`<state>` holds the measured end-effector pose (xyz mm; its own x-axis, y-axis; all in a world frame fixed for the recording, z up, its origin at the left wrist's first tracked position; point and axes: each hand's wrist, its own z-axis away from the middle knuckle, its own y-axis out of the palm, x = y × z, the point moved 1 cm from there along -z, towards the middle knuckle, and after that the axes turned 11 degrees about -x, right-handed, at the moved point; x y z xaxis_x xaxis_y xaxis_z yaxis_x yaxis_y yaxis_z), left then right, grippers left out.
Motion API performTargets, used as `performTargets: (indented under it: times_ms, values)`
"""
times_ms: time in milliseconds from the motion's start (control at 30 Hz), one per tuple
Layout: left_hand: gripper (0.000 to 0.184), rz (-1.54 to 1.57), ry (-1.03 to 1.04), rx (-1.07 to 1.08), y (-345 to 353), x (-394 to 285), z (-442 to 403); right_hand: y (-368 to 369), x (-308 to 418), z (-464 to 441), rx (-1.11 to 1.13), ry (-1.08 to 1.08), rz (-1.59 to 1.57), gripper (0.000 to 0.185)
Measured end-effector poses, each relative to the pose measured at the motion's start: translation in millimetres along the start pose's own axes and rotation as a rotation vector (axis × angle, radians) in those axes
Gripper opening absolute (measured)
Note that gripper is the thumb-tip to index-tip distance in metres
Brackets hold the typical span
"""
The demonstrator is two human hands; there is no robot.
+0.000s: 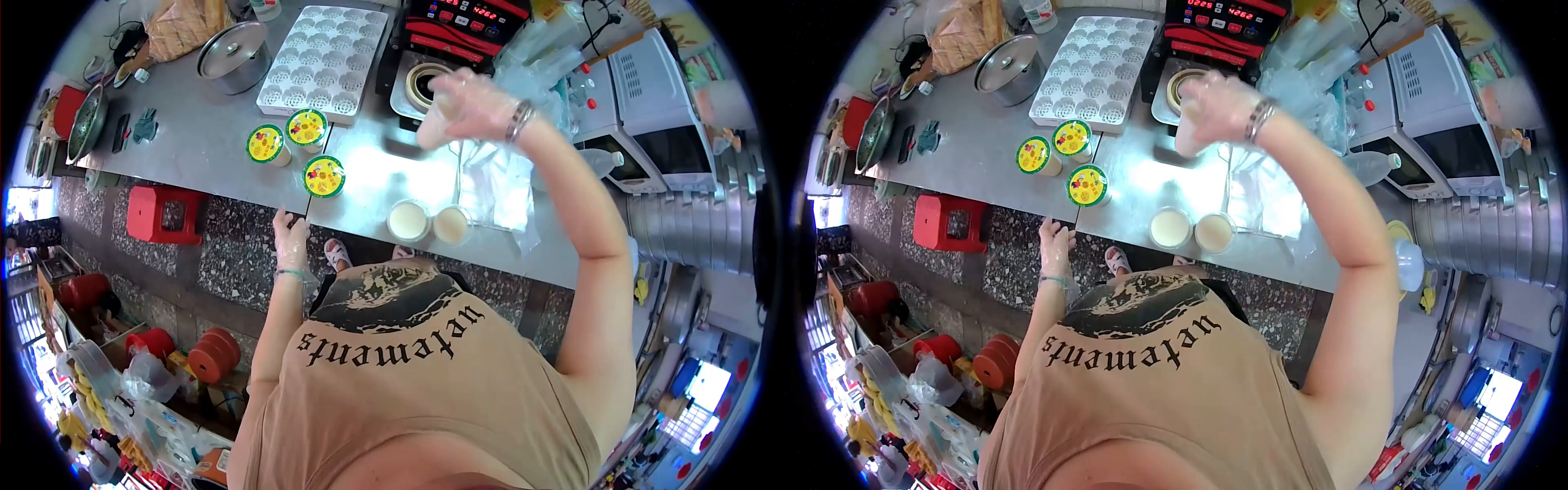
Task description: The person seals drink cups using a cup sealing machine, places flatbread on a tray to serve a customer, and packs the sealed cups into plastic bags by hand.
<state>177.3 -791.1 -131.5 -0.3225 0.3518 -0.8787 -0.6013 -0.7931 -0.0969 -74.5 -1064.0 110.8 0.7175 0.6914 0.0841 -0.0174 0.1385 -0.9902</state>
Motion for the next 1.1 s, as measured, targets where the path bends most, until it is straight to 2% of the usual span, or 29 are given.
performTargets:
  times_ms: [167,233,267,333,467,500,633,800,933,1000,1100]
  values:
    - [0.065,-0.062,0.041,0.014,-5.0,7.2,10.0,-31.7,-18.8,-42.0,-0.090,0.011,0.046,0.071]
    - [0.065,-0.063,0.062,0.020,-11.0,17.5,10.6,-27.3,-29.5,-59.0,-0.094,0.083,0.089,0.067]
    - [0.065,-0.056,0.065,0.015,-13.4,17.9,12.0,-13.4,-41.2,-76.0,-0.098,0.076,0.092,0.067]
    - [0.061,-0.128,0.053,0.015,-18.5,20.7,16.5,26.2,-65.1,-102.1,-0.138,0.109,0.168,0.056]
    - [0.060,-0.066,0.041,0.003,-28.6,33.8,16.3,55.3,-60.5,-101.5,-0.131,0.196,0.078,0.059]
    - [0.060,-0.065,0.043,0.000,-30.2,34.7,17.5,60.5,-54.8,-103.7,-0.064,0.252,0.082,0.060]
    - [0.064,-0.065,0.030,-0.029,-33.8,36.4,21.1,91.7,-55.9,-107.4,-0.039,0.248,0.076,0.058]
    - [0.064,-0.068,0.017,-0.023,-35.4,42.6,19.7,103.5,-56.3,-106.3,-0.042,0.312,-0.042,0.066]
    - [0.060,-0.049,0.009,0.011,-29.8,42.4,17.0,101.1,-59.9,-97.7,-0.051,0.279,-0.002,0.075]
    - [0.060,-0.059,0.037,0.027,-28.5,40.8,17.0,90.2,-50.1,-85.7,-0.168,0.347,0.002,0.079]
    - [0.063,-0.061,0.029,0.012,-28.2,41.4,16.5,77.9,-38.9,-51.0,-0.349,0.191,-0.166,0.091]
